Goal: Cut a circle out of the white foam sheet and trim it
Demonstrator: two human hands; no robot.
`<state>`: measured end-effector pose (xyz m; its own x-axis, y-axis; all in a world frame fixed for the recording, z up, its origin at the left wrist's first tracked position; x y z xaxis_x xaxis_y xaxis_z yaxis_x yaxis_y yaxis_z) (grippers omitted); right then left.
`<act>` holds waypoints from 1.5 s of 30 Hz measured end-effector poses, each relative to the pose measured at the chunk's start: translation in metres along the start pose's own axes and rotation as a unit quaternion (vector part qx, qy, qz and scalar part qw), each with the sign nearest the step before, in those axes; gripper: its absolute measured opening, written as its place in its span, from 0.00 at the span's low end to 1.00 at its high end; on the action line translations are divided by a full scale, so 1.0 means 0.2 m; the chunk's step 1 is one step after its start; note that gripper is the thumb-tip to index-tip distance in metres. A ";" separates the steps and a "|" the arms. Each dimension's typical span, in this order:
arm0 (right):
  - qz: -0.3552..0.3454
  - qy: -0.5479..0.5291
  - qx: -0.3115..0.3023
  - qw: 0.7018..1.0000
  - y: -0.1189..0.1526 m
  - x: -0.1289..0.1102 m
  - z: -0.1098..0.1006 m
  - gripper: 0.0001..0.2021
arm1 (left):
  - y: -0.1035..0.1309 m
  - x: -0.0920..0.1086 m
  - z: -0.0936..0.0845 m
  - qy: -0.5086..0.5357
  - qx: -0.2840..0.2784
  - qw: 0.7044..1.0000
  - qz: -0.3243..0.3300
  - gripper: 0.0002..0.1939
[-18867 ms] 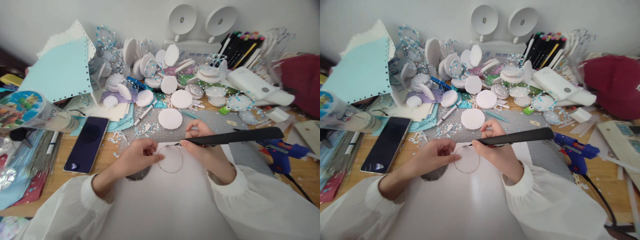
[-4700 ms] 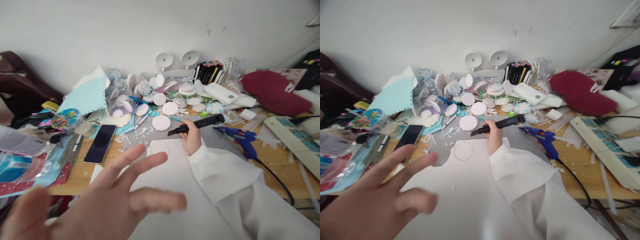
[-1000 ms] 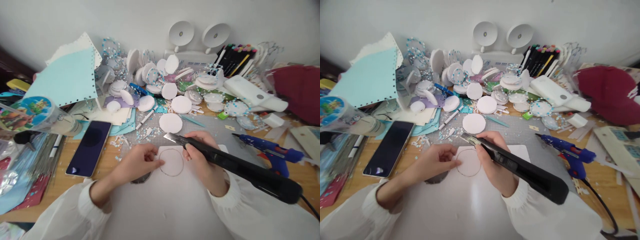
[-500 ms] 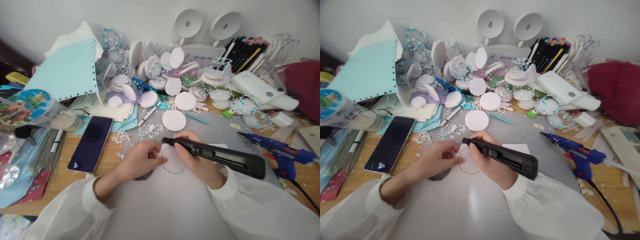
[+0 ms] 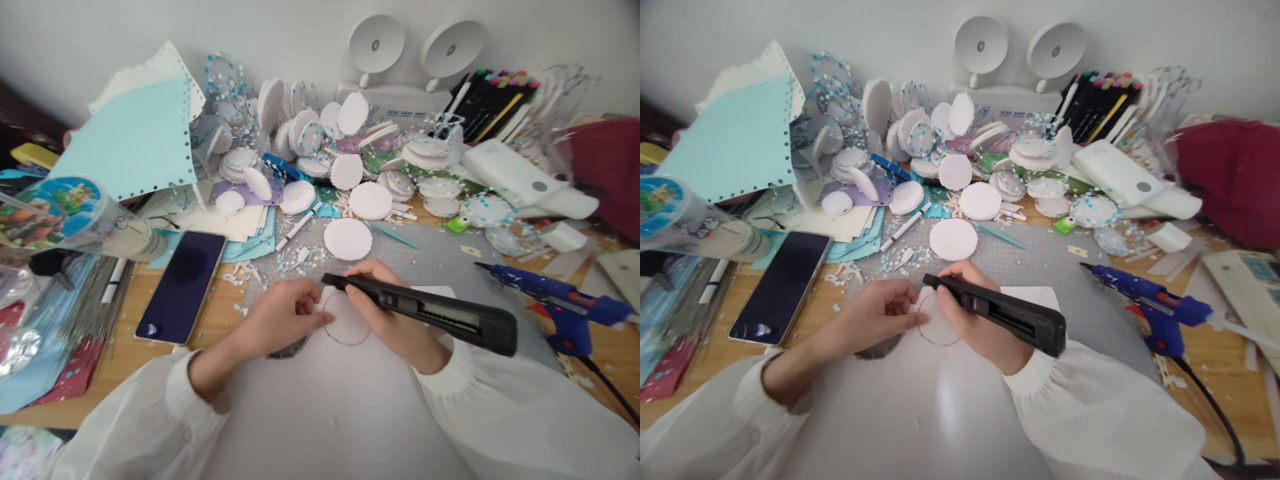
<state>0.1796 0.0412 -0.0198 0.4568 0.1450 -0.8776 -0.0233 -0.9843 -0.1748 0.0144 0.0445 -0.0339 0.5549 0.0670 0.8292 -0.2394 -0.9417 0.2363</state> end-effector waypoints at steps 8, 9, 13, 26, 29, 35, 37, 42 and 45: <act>-0.003 -0.008 0.003 1.000 0.00 0.01 -0.01 0.04 | -0.01 0.00 0.00 0.002 -0.005 1.000 -0.006 0.12; -0.003 -0.007 0.002 1.000 0.00 0.01 -0.01 0.04 | -0.01 0.00 0.00 0.002 -0.006 1.000 -0.007 0.12; -0.002 -0.001 0.002 1.000 0.00 0.02 0.00 0.05 | -0.01 0.00 0.00 0.003 -0.009 1.000 -0.005 0.12; -0.025 -0.003 -0.002 1.000 -0.01 -0.01 -0.01 0.04 | -0.01 0.00 0.00 0.016 -0.009 1.000 -0.009 0.13; -0.025 -0.011 -0.003 1.000 -0.01 -0.02 -0.01 0.03 | -0.01 0.00 0.00 0.019 -0.009 1.000 -0.007 0.13; -0.022 -0.012 -0.004 1.000 0.00 -0.02 -0.01 0.03 | -0.01 0.00 0.00 0.021 -0.014 1.000 -0.008 0.13; -0.025 -0.013 -0.004 1.000 0.00 -0.02 -0.01 0.03 | 0.00 0.00 0.00 0.024 -0.014 1.000 -0.010 0.13; -0.023 -0.009 -0.005 1.000 -0.01 -0.02 -0.02 0.03 | 0.00 -0.01 0.01 0.036 -0.019 0.999 -0.012 0.13; -0.028 -0.010 -0.004 1.000 -0.01 -0.03 -0.02 0.03 | 0.00 0.00 0.00 0.035 -0.018 0.999 -0.014 0.13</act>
<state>0.1804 0.0413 -0.0121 0.4390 0.2027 -0.8753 0.0088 -0.9751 -0.2214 0.0152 0.0449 -0.0346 0.5047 0.1171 0.8553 -0.2537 -0.9269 0.2765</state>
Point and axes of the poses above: each hand's wrist, its own y-axis away from the middle knuckle, its own z-axis out of the palm, x = y × z, the point moved 5 cm from there along -y, towards the middle knuckle, and after that the axes turned 13 degrees about x, right-handed, at the moved point
